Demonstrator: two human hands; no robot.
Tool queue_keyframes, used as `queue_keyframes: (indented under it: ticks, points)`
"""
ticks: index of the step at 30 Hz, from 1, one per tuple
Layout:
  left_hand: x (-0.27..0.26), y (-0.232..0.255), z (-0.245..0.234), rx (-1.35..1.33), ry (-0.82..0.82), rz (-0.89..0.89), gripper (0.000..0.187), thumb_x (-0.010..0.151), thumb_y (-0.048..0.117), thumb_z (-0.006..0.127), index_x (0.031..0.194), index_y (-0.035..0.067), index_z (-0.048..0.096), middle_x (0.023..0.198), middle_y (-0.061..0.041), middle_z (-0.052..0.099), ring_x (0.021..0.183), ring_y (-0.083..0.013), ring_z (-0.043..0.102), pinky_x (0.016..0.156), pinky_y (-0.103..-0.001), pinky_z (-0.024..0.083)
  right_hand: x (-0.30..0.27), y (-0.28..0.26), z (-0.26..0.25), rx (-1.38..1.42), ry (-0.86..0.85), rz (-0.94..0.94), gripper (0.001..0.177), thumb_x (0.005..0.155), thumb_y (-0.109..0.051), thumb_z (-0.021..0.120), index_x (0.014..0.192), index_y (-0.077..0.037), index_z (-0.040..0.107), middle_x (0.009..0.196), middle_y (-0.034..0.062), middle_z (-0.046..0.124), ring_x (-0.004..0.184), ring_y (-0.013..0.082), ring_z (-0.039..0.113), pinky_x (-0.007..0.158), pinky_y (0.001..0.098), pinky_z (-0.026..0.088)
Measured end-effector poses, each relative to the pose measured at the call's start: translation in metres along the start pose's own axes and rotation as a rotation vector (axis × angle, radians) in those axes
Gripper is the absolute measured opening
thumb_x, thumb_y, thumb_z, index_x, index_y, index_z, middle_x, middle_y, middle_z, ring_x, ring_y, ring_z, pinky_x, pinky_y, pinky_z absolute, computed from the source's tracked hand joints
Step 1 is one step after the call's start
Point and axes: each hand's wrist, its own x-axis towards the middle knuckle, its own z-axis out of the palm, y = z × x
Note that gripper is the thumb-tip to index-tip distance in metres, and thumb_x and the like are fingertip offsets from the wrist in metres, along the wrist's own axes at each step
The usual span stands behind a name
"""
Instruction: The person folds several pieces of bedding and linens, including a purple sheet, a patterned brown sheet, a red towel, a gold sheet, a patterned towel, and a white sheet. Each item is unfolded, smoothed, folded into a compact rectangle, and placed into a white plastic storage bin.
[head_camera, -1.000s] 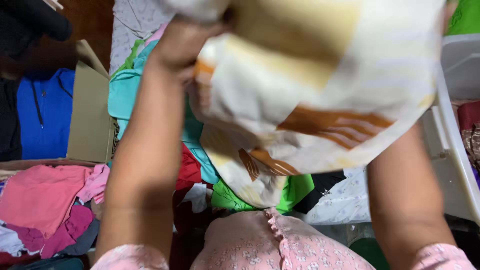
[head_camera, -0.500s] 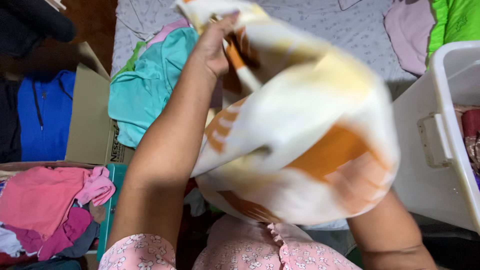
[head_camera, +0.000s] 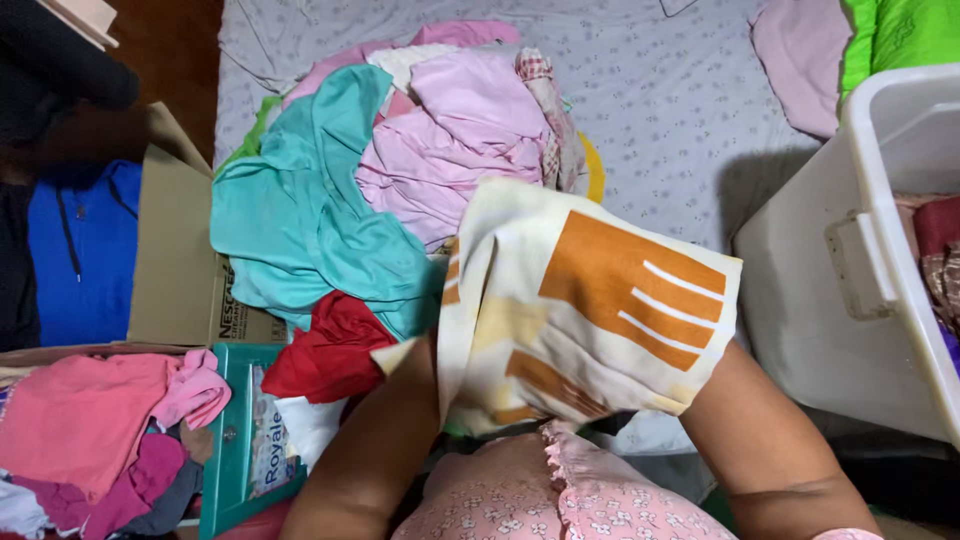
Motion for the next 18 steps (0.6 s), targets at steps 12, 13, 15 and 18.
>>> queue_keyframes:
  ticks: [12, 13, 15, 18]
  points:
    - [-0.068, 0.021, 0.022, -0.174, -0.066, 0.061, 0.103, 0.070, 0.008, 0.076, 0.162, 0.002, 0.031, 0.152, -0.021, 0.050, 0.141, -0.0377, 0.050, 0.122, -0.052, 0.037, -0.015, -0.021, -0.034, -0.189, 0.047, 0.053, 0.073, 0.091, -0.046, 0.064, 0.144, 0.004, 0.056, 0.139, 0.0175, 0.065, 0.125, 0.0299, 0.061, 0.107, 0.0447, 0.049]
    - [-0.069, 0.024, 0.026, -0.167, 0.002, 0.068, 0.101, 0.070, 0.007, 0.074, 0.161, 0.001, 0.031, 0.151, -0.023, 0.050, 0.140, -0.0397, 0.050, 0.122, -0.054, 0.037, -0.014, -0.018, -0.040, -0.220, 0.065, 0.068, 0.073, 0.091, -0.046, 0.064, 0.144, 0.004, 0.056, 0.139, 0.0176, 0.065, 0.125, 0.0300, 0.061, 0.107, 0.0448, 0.049]
    - [-0.067, 0.040, 0.028, -0.179, 0.002, 0.049, 0.095, 0.074, 0.007, 0.072, 0.160, -0.003, 0.032, 0.148, -0.026, 0.052, 0.136, -0.0422, 0.052, 0.118, -0.056, 0.039, -0.014, -0.014, -0.053, -0.322, 0.124, 0.105, 0.074, 0.091, -0.047, 0.063, 0.144, 0.004, 0.056, 0.139, 0.0179, 0.065, 0.126, 0.0303, 0.061, 0.107, 0.0451, 0.049]
    - [-0.067, 0.074, 0.016, -0.197, 0.010, 0.025, 0.087, 0.080, 0.008, 0.068, 0.159, -0.008, 0.034, 0.144, -0.030, 0.055, 0.129, -0.0460, 0.055, 0.113, -0.060, 0.042, -0.027, -0.004, -0.061, -0.509, 0.281, 0.167, 0.075, 0.091, -0.048, 0.062, 0.144, 0.004, 0.056, 0.139, 0.0183, 0.065, 0.126, 0.0308, 0.061, 0.107, 0.0455, 0.049]
